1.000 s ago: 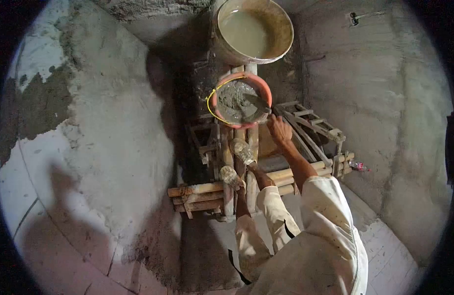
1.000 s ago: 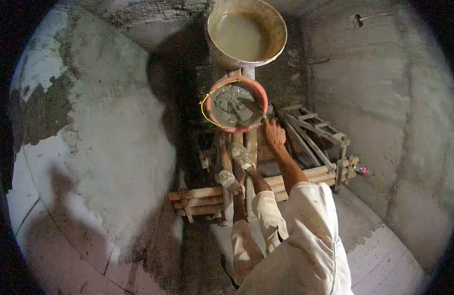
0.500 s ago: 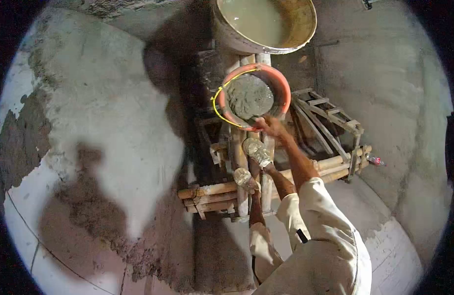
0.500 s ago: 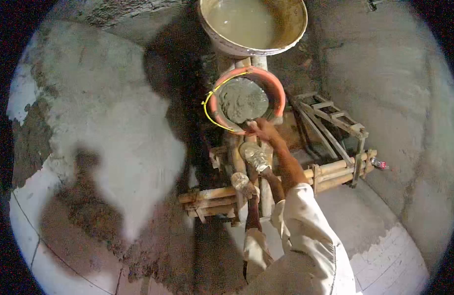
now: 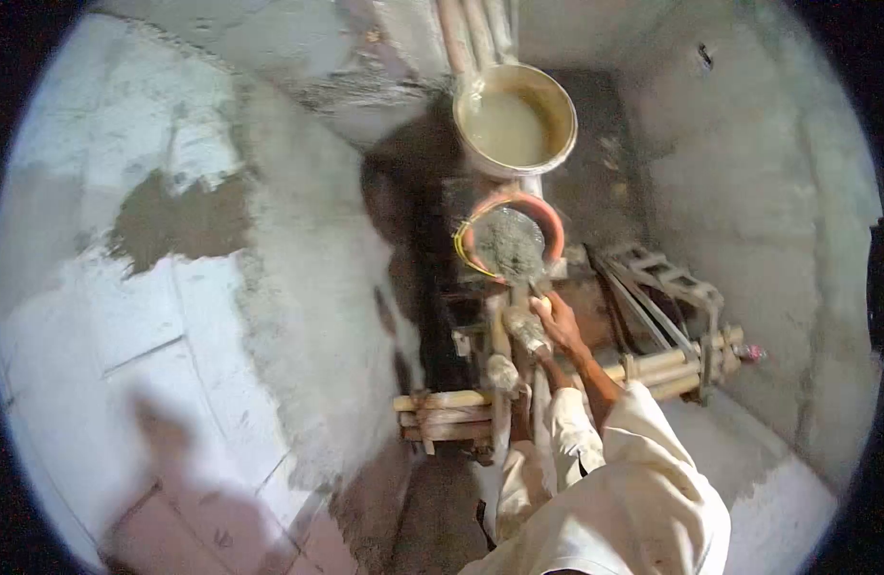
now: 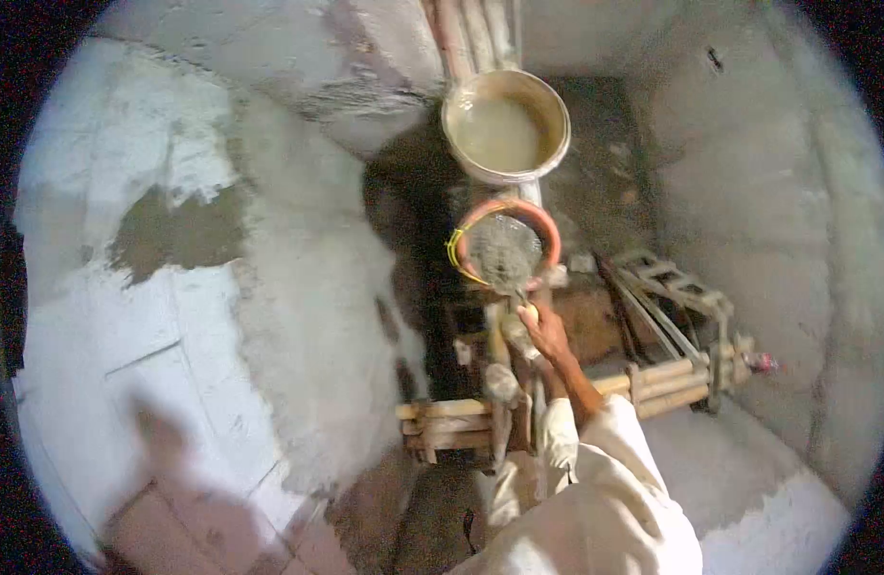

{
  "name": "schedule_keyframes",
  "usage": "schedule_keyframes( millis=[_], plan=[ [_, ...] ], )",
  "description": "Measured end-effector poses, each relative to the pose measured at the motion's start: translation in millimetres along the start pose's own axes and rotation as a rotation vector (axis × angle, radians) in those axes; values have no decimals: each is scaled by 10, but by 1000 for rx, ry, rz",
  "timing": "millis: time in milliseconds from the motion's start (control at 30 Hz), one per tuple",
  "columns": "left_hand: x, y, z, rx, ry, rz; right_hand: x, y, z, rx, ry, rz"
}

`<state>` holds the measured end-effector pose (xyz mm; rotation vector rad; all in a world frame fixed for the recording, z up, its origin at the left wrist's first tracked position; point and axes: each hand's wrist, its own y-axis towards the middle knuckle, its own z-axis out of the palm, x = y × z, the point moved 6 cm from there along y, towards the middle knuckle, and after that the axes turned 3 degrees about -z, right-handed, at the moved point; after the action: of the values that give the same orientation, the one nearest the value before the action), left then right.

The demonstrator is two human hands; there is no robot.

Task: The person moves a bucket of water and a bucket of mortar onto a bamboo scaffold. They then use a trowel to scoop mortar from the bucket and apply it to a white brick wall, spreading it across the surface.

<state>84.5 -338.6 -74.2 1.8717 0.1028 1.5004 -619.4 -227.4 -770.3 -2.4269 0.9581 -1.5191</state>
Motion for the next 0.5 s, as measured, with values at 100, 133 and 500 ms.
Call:
schedule_keyframes(
  millis=[100,133,500],
  plan=[
    [-273,54,-230,-80,32,-50,1040,-469,17,177,411,38],
    [-305,69,-375,-99,13,-64,1277,-640,37,249,609,65],
    [-255,178,-632,-94,-254,-147,4523,-1400,-552,-66,1171,-339]
  ],
)
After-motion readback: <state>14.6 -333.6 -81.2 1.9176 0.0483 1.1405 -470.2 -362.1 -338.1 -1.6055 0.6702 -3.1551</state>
